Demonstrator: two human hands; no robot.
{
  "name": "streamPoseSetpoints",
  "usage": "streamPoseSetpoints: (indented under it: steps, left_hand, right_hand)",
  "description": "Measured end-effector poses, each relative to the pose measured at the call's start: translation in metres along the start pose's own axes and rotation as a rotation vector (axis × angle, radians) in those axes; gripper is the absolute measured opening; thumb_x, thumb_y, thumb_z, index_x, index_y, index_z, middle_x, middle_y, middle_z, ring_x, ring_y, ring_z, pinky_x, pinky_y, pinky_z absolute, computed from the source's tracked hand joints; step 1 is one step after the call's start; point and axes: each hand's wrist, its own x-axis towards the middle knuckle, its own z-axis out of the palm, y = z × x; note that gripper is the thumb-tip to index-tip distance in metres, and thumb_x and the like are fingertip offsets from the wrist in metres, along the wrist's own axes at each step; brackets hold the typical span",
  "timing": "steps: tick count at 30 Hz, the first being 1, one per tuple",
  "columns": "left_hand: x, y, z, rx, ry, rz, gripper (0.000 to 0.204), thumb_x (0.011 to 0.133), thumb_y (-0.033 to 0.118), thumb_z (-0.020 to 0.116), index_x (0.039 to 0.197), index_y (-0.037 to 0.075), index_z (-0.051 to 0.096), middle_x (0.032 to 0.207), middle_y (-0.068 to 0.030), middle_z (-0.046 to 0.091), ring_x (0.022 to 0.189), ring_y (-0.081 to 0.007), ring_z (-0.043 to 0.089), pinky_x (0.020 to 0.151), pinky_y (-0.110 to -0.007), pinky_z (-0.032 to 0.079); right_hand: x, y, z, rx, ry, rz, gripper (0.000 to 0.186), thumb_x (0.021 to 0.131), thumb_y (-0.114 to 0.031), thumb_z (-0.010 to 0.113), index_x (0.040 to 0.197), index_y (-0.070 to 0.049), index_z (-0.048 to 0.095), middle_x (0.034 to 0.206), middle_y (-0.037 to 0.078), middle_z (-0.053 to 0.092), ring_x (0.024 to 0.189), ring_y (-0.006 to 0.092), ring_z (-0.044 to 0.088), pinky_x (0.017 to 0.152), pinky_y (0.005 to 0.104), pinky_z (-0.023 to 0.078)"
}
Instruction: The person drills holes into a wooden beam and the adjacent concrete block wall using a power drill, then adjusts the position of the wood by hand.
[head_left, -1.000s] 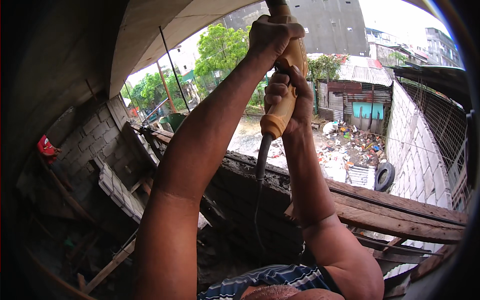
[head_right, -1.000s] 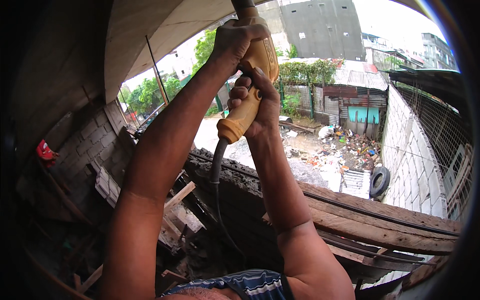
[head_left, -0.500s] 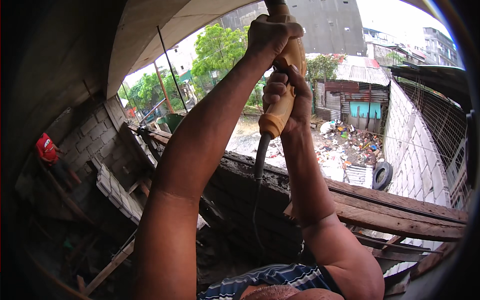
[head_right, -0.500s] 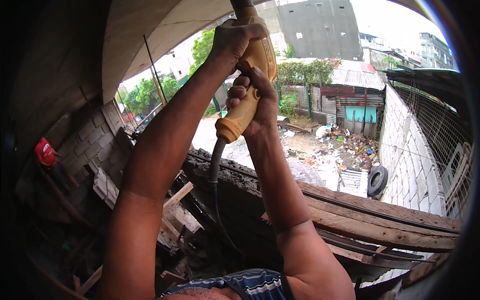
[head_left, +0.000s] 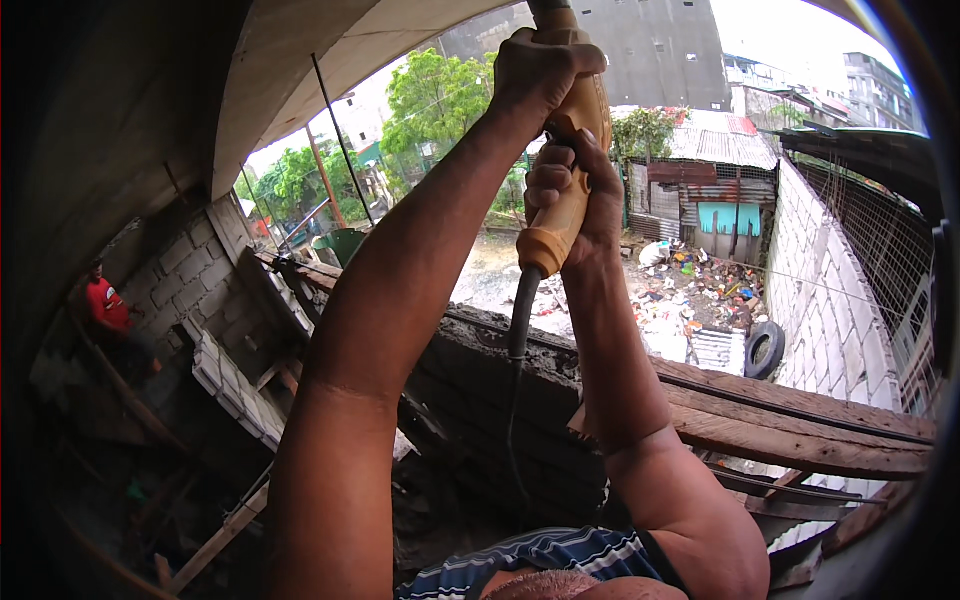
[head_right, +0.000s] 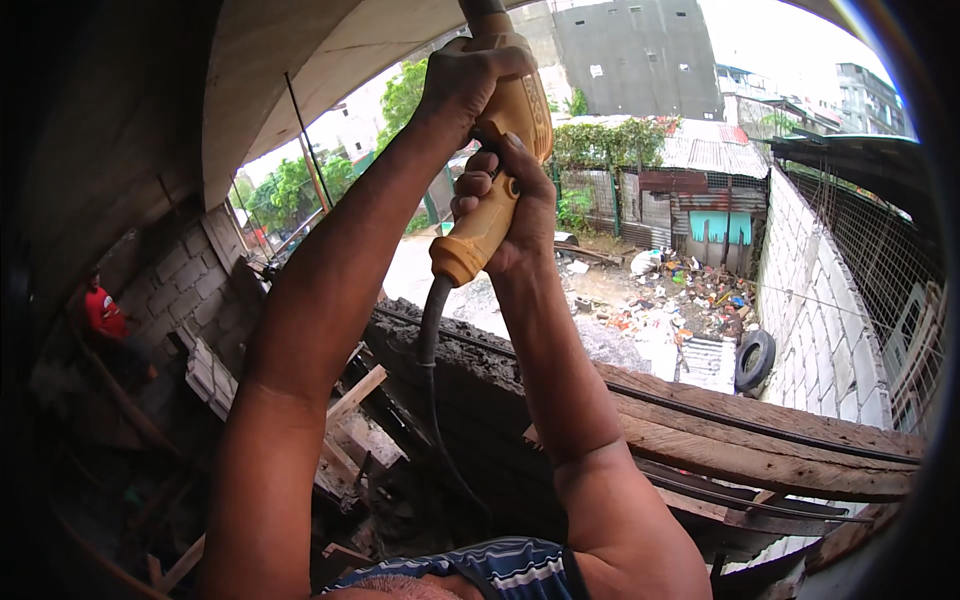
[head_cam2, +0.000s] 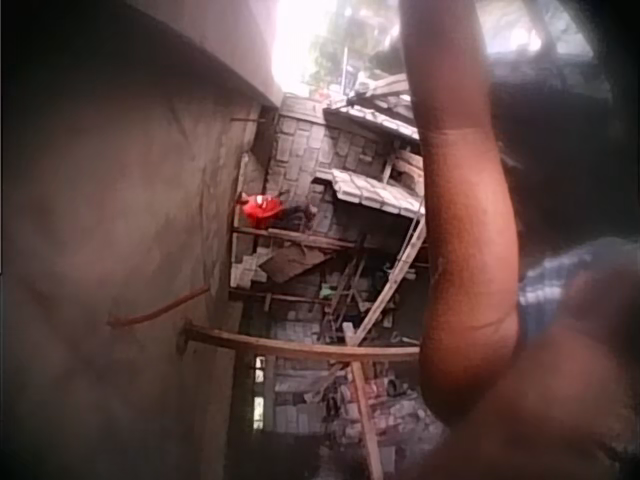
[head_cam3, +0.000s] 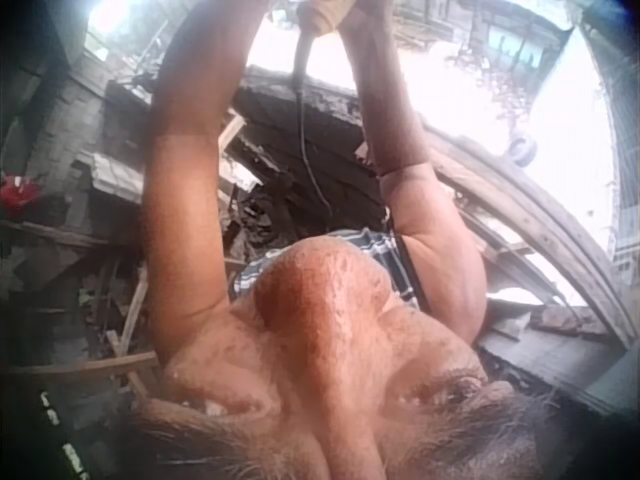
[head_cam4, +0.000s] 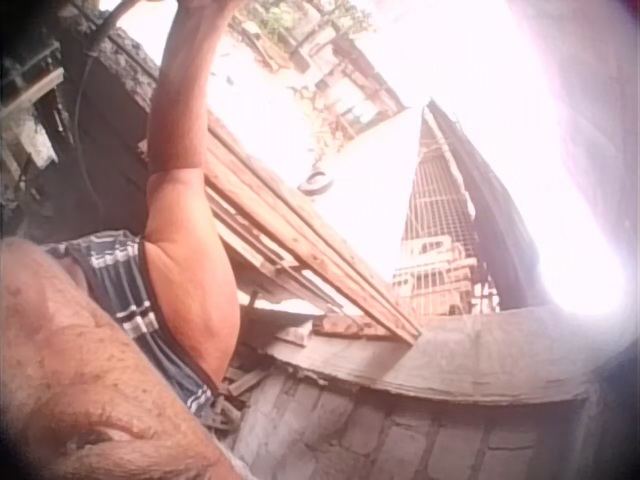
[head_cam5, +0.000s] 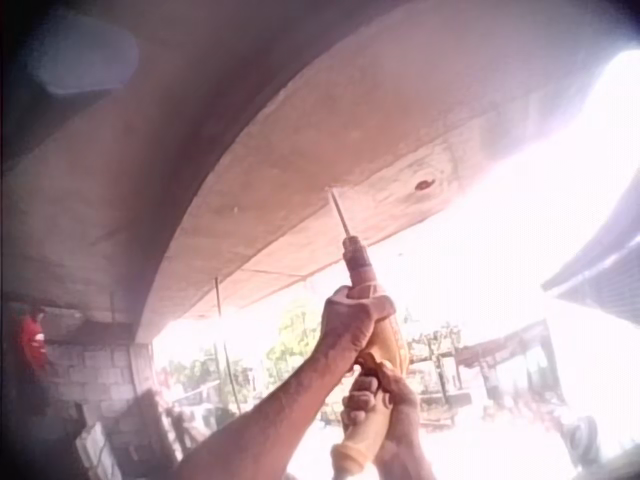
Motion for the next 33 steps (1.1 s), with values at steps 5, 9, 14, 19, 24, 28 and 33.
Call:
streamPoseSetpoints:
  steps: [5, 9, 14, 19, 24, 28, 33]
  left_hand:
    - [-0.001, 0.000, 0.002, -0.006, 0.010, 0.014, 0.056, 0.059, 0.026, 0.083, 0.102, -0.007, 0.067, 0.097, -0.0165, 0.072, 0.084, -0.0227, 0.071, 0.078, -0.033, 0.057]
    - [-0.001, 0.000, 0.000, -0.022, -0.033, 0.022, 0.055, 0.059, 0.026, 0.083, 0.100, -0.007, 0.067, 0.095, -0.0166, 0.072, 0.083, -0.0229, 0.071, 0.078, -0.034, 0.057]
    - [-0.005, 0.003, 0.000, 0.010, 0.003, -0.008, 0.054, 0.060, 0.026, 0.082, 0.099, -0.006, 0.065, 0.093, -0.0166, 0.071, 0.081, -0.0243, 0.071, 0.077, -0.033, 0.056]
    - [-0.018, 0.000, 0.008, -0.016, -0.032, -0.018, 0.055, 0.059, 0.027, 0.082, 0.101, -0.005, 0.064, 0.093, -0.0154, 0.071, 0.083, -0.0235, 0.070, 0.079, -0.033, 0.056]
    - [-0.039, 0.001, 0.020, -0.112, -0.101, -0.054, 0.056, 0.060, 0.027, 0.082, 0.104, -0.003, 0.064, 0.099, -0.0133, 0.071, 0.087, -0.0217, 0.070, 0.083, -0.033, 0.055]
    - [-0.058, 0.024, 0.002, -0.114, -0.152, 0.055, 0.053, 0.065, 0.023, 0.081, 0.108, -0.003, 0.063, 0.100, -0.0121, 0.070, 0.090, -0.0218, 0.069, 0.086, -0.032, 0.054]
    - [-0.117, 0.051, -0.026, -0.214, -0.112, 0.060, 0.053, 0.068, 0.022, 0.086, 0.110, -0.001, 0.064, 0.110, -0.0132, 0.067, 0.100, -0.0243, 0.067, 0.091, -0.035, 0.053]
  right_hand:
    - [0.000, 0.000, 0.001, -0.019, -0.002, -0.016, 0.026, 0.098, -0.025, 0.059, 0.118, -0.009, 0.058, 0.078, 0.001, 0.062, 0.064, 0.0152, 0.062, 0.054, 0.0338, 0.057]
    - [0.001, 0.001, 0.001, -0.002, 0.004, -0.021, 0.028, 0.098, -0.024, 0.059, 0.121, -0.009, 0.058, 0.079, 0.002, 0.063, 0.065, 0.0159, 0.063, 0.053, 0.0341, 0.058]
    - [-0.002, 0.003, -0.001, -0.014, -0.020, -0.045, 0.029, 0.097, -0.024, 0.059, 0.122, -0.008, 0.056, 0.081, 0.003, 0.064, 0.066, 0.0177, 0.065, 0.054, 0.0336, 0.059]
    - [-0.022, 0.003, -0.003, -0.050, -0.035, -0.063, 0.031, 0.099, -0.025, 0.057, 0.124, -0.006, 0.055, 0.091, 0.006, 0.066, 0.077, 0.0194, 0.065, 0.059, 0.0343, 0.057]
    - [-0.051, -0.001, 0.002, -0.067, -0.030, -0.086, 0.033, 0.102, -0.026, 0.054, 0.127, -0.004, 0.055, 0.094, 0.007, 0.065, 0.081, 0.0208, 0.065, 0.062, 0.0359, 0.058]
    - [-0.066, 0.007, 0.017, -0.266, 0.056, -0.115, 0.034, 0.102, -0.027, 0.054, 0.128, -0.005, 0.053, 0.092, 0.008, 0.064, 0.075, 0.0208, 0.064, 0.057, 0.0345, 0.057]
    - [-0.094, 0.033, 0.025, -0.551, 0.167, -0.086, 0.044, 0.099, -0.032, 0.055, 0.129, 0.001, 0.052, 0.090, 0.009, 0.061, 0.073, 0.0210, 0.062, 0.056, 0.0311, 0.055]
